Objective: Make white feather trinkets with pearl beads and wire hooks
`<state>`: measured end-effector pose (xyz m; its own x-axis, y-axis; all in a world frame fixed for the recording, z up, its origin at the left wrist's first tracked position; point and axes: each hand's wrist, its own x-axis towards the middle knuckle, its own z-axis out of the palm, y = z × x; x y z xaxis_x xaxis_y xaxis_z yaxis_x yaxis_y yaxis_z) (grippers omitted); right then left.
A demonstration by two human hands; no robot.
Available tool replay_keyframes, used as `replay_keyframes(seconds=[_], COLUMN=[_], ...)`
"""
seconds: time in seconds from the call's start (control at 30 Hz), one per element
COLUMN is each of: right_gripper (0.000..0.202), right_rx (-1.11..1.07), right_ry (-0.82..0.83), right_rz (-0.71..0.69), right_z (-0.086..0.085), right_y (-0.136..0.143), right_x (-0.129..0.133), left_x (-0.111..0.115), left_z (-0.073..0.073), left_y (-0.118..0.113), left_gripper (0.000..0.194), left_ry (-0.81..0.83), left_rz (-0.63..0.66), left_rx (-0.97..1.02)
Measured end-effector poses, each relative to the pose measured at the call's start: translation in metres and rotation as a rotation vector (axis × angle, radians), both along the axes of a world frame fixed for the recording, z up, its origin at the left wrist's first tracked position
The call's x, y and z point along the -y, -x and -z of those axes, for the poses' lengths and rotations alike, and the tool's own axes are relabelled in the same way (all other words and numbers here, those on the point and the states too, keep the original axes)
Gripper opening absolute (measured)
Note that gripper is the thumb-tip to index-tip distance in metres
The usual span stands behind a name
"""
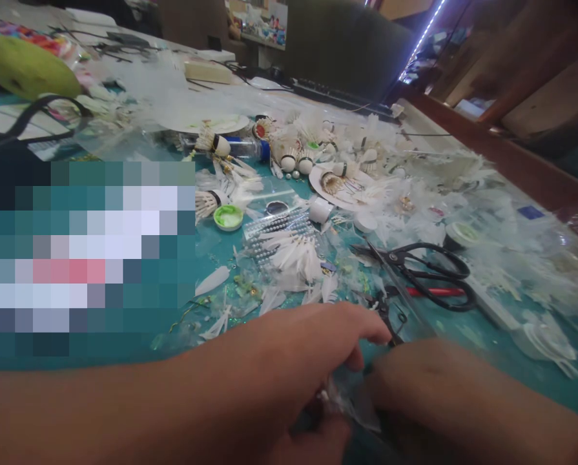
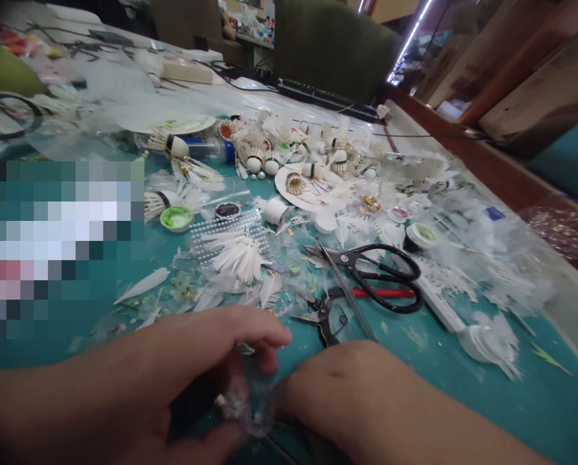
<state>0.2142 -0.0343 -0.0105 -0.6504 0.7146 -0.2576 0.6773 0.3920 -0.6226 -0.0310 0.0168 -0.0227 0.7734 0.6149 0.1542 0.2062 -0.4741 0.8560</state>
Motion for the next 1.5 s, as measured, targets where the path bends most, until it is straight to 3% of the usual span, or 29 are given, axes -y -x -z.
replay_keyframes(seconds=[0.27,0.6,0.87,1.13,1.5], right_gripper=[0.014,0.018,0.028,0.023,0.015], right_rx=[-0.029,-0.02,0.011,0.023,0.026], right_ry=[-0.122,-0.041,0.052,0.035,0.026], right_rz=[0.019,0.023,0.019,0.0,-0.036], right_z=[-0.002,-0.004,0.001,0.005,-0.003], right_y=[0.007,0.01,0.006,0.007,0.012], right_x=[-0.002,-0.002,-0.002,-0.006,-0.005], left_x=[0.001,-0.003,-0.001,-0.001,-0.005], left_z=[0.002,-0.002,-0.005,-0.011,-0.005], left_y=[0.0,-0.006,-0.005,-0.004,-0.004], left_gripper=[0.06,0.045,0.05,0.04,0.04], left_ry=[-0.041,-0.028,-0.033,0.027,0.001], left_rz=[0.012,0.076,0.079,0.091,0.199], left_rx=[-0.004,-0.011,-0.09,-0.18,-0.213])
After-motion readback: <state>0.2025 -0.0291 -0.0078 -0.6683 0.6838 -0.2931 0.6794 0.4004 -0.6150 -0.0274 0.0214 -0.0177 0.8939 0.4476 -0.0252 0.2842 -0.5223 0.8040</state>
